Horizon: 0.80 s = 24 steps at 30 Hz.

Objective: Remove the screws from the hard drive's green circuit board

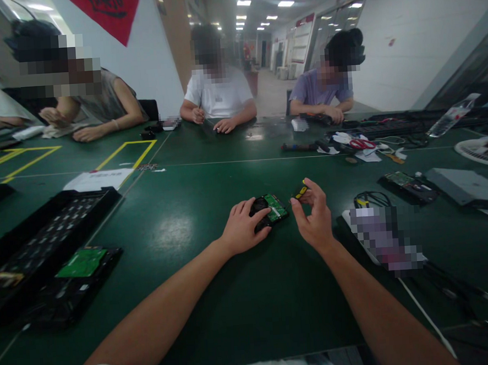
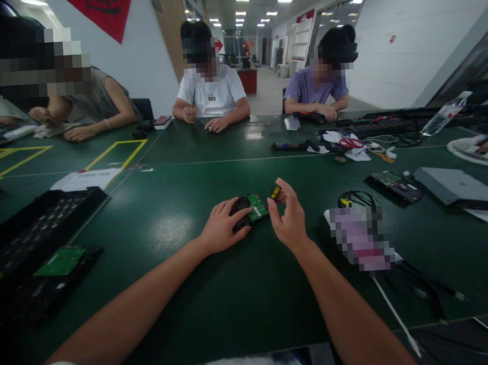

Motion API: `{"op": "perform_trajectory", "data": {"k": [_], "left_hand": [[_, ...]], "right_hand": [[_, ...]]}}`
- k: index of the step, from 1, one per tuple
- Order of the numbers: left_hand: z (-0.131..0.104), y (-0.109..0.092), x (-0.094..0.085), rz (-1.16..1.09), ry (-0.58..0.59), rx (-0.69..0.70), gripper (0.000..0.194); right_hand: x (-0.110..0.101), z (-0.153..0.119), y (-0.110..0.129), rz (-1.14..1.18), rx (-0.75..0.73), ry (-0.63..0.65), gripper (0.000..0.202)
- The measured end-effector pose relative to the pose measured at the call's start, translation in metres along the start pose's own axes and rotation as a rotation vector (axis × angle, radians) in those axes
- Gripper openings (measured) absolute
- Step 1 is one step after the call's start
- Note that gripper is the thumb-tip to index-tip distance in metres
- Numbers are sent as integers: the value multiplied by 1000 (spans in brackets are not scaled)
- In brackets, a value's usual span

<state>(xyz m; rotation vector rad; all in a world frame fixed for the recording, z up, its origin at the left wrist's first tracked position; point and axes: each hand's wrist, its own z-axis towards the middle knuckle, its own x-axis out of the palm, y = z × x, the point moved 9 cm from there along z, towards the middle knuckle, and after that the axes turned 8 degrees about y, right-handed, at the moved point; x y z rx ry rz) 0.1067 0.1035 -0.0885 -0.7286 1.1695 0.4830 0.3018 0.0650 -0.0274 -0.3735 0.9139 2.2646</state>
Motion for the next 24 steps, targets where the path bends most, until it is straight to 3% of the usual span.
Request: {"op": "perform_trajectory", "data": {"k": [16,24], "left_hand": [[0,-1,0,5,0,-6,57],[1,-1,0,15,2,-1,58]], "right_hand": [[3,0,2,104,18,26,63],[-2,-1,2,-43,8,-37,69]]}}
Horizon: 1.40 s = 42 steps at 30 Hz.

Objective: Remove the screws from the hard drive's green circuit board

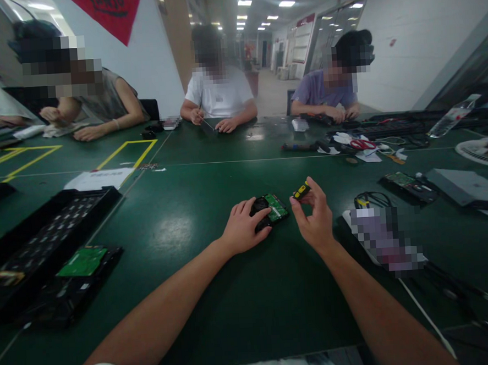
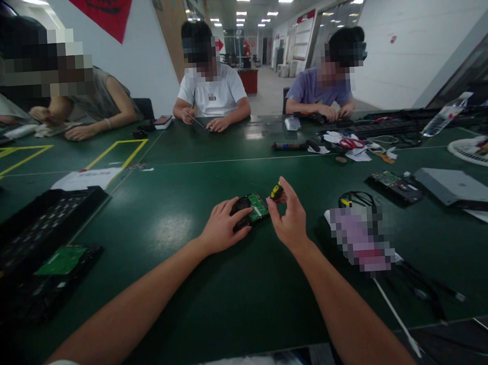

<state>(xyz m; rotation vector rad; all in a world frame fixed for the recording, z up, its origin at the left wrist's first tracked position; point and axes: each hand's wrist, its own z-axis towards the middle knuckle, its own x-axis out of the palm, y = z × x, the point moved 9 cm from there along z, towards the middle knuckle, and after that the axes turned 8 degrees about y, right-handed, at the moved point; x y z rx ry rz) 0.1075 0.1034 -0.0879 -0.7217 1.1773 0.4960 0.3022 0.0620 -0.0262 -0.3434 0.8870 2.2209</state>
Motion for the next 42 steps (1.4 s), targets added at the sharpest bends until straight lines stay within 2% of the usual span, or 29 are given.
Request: {"op": "perform_trajectory", "data": {"k": [9,19,26,32,39,42], "left_hand": [[-1,1,0,-20,1,-6,57],[0,-1,-2,-6,7,-4,57],[-1,0,0,-25,-7,-2,57],[-1,1,0,-13,2,1,57],[-1,2,1,-25,3,-2,57],[-1,3,2,-20,6,-6,58]], "right_hand": [[5,1,0,110,5,79,72],[-5,0,1,-8,-3,-34,67],[-5,1,3,2,-14,8,59],[-9,2,6,-56,-46,-41,58],[-8,4,11,-33,-51,6,54],[-9,4,9,-46,-30,-12,54]]}}
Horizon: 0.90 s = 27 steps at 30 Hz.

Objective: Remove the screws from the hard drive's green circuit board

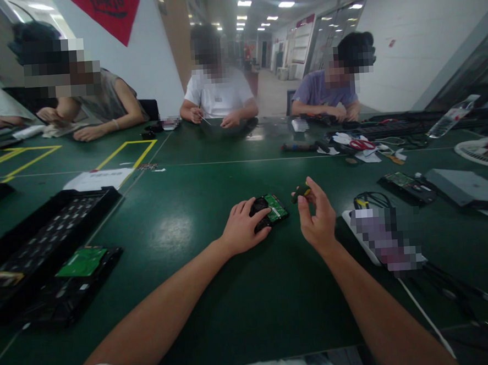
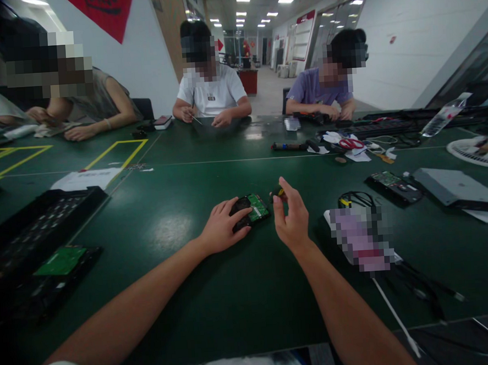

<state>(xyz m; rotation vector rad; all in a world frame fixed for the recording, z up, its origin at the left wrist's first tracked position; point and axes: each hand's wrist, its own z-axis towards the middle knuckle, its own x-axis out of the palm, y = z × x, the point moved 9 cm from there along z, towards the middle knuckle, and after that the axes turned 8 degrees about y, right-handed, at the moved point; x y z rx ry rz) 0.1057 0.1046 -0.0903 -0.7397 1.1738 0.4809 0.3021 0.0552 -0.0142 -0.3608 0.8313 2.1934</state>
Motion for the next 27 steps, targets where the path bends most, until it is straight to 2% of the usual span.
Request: {"op": "perform_trajectory", "data": {"k": [6,11,18,24,27], "left_hand": [[1,-2,-1,13,-1,6,58],[1,-3,-2,13,-3,8,57],[1,-1,0,22,-1,8,57],[0,-2,-1,19,-3,13,57],[0,-3,-1,21,-5,15,57]], "right_hand": [[-3,1,6,-47,-25,-16,55],[2,-1,1,44,3,10,55],[-3,-1,3,-13,-20,-48,57],[4,-1,-3,44,26,36,59],[4,-2,-5,48,29,19,58]]}}
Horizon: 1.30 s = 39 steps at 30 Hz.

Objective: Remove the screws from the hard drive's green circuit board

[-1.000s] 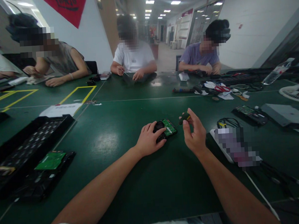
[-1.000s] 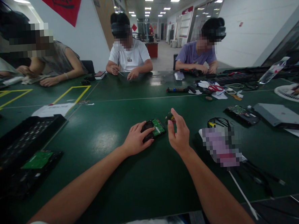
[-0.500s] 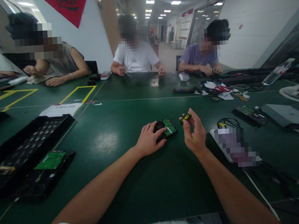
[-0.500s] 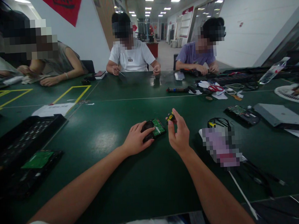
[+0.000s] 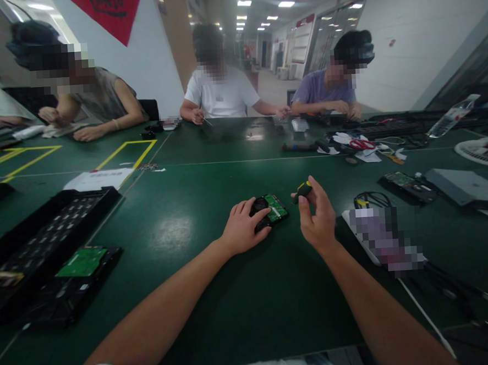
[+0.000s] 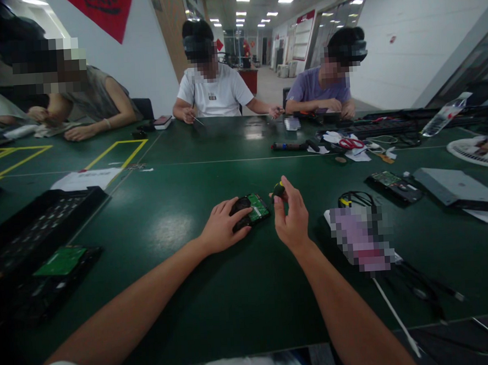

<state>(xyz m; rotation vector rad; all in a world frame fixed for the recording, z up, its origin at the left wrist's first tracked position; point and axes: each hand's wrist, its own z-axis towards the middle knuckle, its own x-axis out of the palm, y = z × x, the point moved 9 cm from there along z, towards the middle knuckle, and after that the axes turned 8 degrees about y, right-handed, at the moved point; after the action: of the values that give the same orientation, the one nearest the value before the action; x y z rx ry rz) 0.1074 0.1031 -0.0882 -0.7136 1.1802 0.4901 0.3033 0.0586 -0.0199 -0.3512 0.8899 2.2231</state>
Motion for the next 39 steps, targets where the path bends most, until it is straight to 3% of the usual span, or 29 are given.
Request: {"op": "perform_trajectory", "data": {"k": [5,9,15,21,25,29,39], "left_hand": [[0,1,1,-2,0,-9,57],[0,2,2,1,0,-8,58],[0,1,2,14,-14,-7,57],[1,0,1,15,-15,-7,58],[1,1,2,3,0,-11,58],[1,0,1,5,-1,-8,58],[0,0,-1,-24,-2,-9,58]], "right_hand": [[-2,1,8,-45,-54,-22,56],[2,0,1,68,7,16,54],[-7,-2,-4,-11,6,-76,55],[1,0,0,40,-5,1,59],[3,-2,-4,105,26,-17,60],[-3,-2,-4,27,7,-67,60],[6,-2,-1,110,17,25,57]]}}
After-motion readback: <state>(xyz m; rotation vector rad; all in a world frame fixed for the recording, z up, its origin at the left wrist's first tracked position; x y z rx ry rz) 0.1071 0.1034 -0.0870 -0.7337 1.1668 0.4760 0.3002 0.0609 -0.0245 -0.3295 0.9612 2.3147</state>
